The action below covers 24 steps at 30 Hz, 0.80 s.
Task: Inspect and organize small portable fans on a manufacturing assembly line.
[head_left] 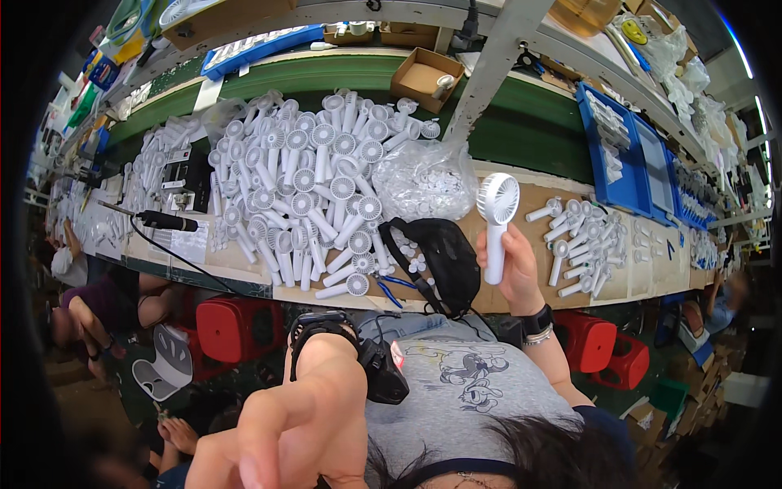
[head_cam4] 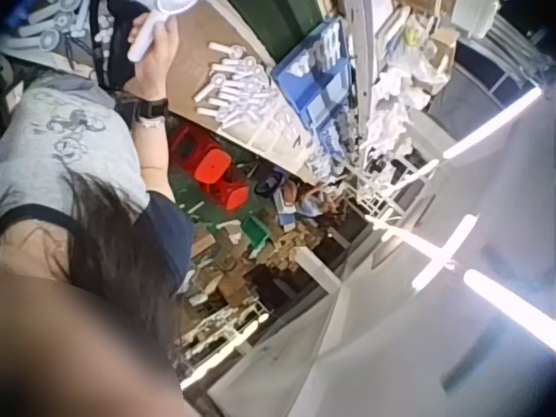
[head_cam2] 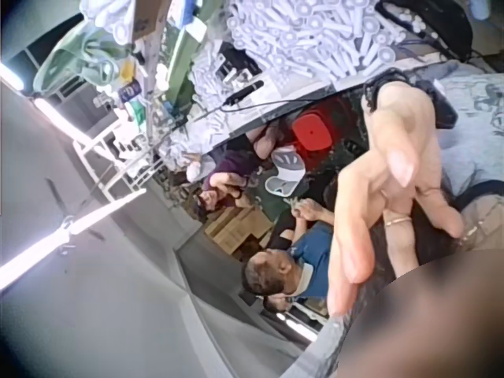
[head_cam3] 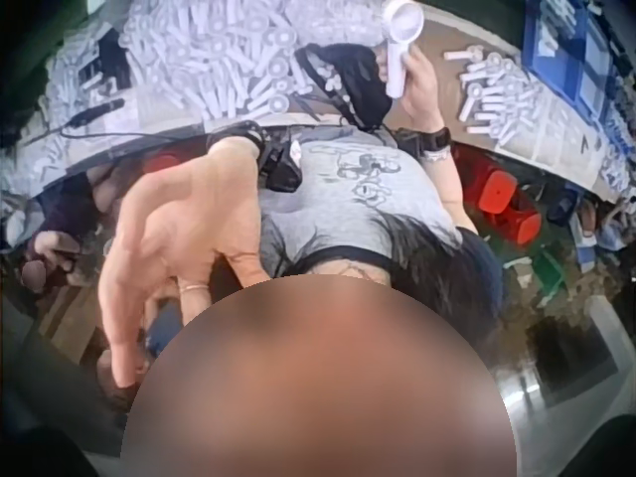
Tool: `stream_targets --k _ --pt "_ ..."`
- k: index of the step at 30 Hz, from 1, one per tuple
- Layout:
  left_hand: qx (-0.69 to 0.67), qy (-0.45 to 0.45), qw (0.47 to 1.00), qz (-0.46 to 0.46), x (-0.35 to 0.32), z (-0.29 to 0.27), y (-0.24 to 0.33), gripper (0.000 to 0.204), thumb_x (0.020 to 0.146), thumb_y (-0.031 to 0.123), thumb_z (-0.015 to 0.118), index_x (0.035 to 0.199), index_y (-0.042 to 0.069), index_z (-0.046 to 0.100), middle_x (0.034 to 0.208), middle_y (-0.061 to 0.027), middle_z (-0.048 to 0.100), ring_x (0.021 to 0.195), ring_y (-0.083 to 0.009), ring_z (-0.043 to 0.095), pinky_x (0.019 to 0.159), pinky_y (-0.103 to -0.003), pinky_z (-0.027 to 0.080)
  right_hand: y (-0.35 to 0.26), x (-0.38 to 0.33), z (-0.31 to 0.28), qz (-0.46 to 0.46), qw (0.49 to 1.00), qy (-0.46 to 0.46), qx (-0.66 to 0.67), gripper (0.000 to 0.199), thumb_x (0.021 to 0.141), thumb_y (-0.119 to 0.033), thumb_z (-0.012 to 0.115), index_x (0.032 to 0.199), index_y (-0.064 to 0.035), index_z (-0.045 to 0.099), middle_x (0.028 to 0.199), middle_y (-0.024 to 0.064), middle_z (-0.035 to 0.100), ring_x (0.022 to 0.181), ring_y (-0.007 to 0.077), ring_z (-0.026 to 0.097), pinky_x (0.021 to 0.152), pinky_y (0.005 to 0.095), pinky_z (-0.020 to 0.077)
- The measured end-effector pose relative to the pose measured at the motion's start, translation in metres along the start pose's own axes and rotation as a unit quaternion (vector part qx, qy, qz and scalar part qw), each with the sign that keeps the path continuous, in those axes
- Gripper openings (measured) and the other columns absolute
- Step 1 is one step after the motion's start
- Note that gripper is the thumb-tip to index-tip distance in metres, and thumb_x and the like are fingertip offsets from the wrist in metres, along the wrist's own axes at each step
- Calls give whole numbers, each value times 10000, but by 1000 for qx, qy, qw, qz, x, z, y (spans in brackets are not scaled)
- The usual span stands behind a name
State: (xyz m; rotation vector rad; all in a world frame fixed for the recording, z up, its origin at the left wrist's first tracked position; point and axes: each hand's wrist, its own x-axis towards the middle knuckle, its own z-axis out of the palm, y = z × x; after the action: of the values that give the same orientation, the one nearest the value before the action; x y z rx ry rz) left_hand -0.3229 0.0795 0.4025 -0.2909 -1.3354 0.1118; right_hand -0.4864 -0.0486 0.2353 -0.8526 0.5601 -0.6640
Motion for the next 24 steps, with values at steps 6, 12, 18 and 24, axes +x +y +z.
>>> stream_targets --k 6,12,18,24 --pt "223 -82 966 101 -8 -11 10 628 772 174 595 1318 208 288 1411 -78 93 1267 -117 190 814 -491 389 4 1 -1 -20 999 0 -48 286 835 -210 449 1028 1 454 814 99 537 678 123 507 597 240 431" --pt "65 -6 997 28 -6 3 5 432 699 97 645 1076 292 568 1354 65 259 1227 -83 250 871 -361 309 6 1 -6 -32 998 10 -51 261 827 -178 457 1017 1 463 819 103 549 686 122 518 594 236 440" --pt "-10 -48 999 -19 -1 -4 -2 483 629 48 694 1015 327 609 1360 133 248 1251 -96 214 963 -387 256 9 3 -4 -18 997 20 -69 270 816 -153 476 1035 5 473 846 108 566 710 124 537 610 237 454" --pt "-2 -38 999 -12 -3 -3 -5 457 615 42 698 979 309 629 1360 130 249 1247 -94 221 955 -389 256 9 5 -7 -14 997 18 -78 285 814 -154 487 1048 8 478 849 105 572 710 122 542 613 228 457"
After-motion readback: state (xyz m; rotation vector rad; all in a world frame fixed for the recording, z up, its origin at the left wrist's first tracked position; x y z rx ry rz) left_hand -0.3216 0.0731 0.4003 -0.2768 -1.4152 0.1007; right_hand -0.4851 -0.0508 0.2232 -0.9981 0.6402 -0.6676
